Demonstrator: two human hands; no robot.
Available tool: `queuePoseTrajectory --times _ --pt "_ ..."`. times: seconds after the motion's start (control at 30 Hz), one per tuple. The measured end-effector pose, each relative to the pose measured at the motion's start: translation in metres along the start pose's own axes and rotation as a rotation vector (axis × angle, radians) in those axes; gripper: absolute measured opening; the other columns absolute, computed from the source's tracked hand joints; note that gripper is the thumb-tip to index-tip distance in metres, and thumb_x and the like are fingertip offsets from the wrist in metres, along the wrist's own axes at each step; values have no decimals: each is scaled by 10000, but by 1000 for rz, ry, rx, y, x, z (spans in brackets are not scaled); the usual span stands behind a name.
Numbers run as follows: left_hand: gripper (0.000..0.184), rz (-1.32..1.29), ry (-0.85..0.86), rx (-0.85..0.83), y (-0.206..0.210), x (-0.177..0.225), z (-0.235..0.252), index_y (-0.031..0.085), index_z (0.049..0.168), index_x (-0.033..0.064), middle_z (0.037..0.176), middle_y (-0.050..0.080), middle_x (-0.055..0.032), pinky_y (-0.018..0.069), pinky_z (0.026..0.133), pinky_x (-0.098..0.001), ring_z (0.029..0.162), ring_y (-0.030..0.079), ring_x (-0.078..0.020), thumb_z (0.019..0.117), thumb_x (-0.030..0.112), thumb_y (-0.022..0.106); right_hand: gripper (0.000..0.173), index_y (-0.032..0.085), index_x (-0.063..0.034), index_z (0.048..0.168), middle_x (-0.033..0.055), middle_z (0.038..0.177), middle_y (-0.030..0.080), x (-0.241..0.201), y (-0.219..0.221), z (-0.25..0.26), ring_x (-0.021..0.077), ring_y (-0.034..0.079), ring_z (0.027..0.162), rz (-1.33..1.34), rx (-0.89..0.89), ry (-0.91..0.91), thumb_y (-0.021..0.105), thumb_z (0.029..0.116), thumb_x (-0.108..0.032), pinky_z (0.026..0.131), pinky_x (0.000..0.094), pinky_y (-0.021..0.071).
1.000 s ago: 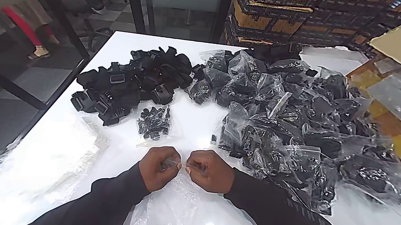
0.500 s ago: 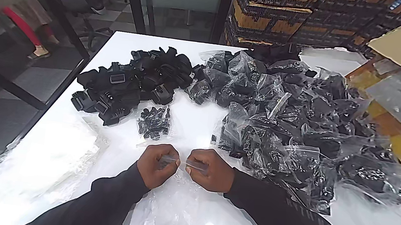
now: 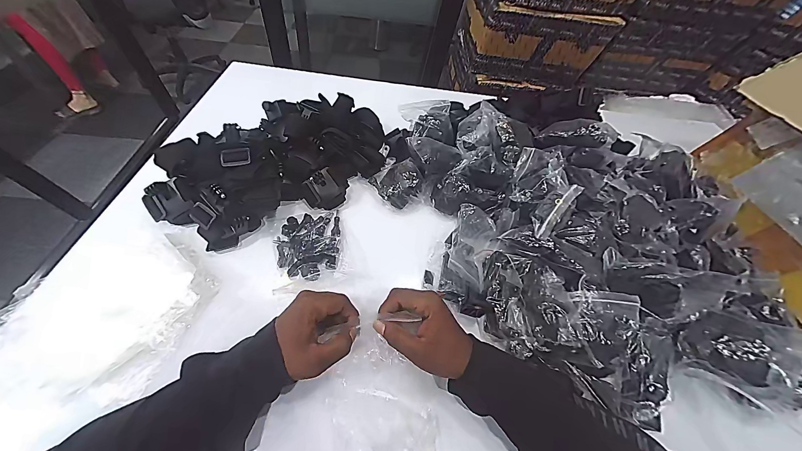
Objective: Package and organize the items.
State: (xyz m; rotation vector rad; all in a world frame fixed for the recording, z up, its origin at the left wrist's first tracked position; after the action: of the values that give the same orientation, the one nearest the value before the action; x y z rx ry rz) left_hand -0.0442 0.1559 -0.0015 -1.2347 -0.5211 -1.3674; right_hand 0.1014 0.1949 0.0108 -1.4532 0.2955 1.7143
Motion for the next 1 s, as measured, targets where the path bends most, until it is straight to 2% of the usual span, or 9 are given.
queuePoseTrajectory --times 0.33,0.43,0.6,0.77,0.9,1.0 --pt "221 145 53 -21 6 5 0 714 886 21 773 693 -46 536 617 -220 668 619 -43 963 216 643 136 695 -3 868 56 810 660 -1 10 -1 58 618 784 -42 -113 -40 656 942 -111 705 220 508" --pt "211 164 65 -2 4 7 0 694 877 12 766 681 -61 538 624 -234 673 619 -62 947 202 635 135 694 -7 900 49 809 659 0 10 -1 48 611 752 -46 -95 -25 666 948 -130 676 210 506" --pt "219 134 30 26 1 1 0 678 850 13 714 644 -44 499 570 -223 625 581 -48 923 213 628 92 689 -16 927 22 838 671 2 4 -1 11 604 722 24 -47 44 637 925 -92 631 190 501" --pt "240 137 12 -42 6 3 0 704 916 36 758 663 -28 518 607 -228 658 592 -42 953 266 650 115 696 -17 896 30 801 662 3 9 -2 18 585 695 -3 -90 12 645 943 -109 606 193 475" --pt "227 184 42 -49 7 5 1 711 913 24 792 693 -53 546 642 -239 690 629 -61 975 229 634 133 709 -17 939 49 841 681 3 10 -2 32 606 723 -63 -97 18 648 959 -133 633 199 498" --pt "216 201 39 -33 5 6 1 707 896 19 783 692 -58 549 640 -236 686 633 -62 956 211 628 120 694 -21 987 24 808 671 5 8 -2 10 566 637 -25 -67 48 667 943 -130 567 185 473"
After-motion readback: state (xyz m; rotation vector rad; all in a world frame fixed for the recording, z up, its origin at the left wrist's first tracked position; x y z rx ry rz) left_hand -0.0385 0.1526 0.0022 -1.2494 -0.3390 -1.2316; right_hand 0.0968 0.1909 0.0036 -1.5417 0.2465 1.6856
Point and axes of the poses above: each hand's wrist, its own z-axis towards the middle knuckle, its own y-axis out of the palm, x = y × z, the point moved 9 cm from there along z, towards the middle knuckle
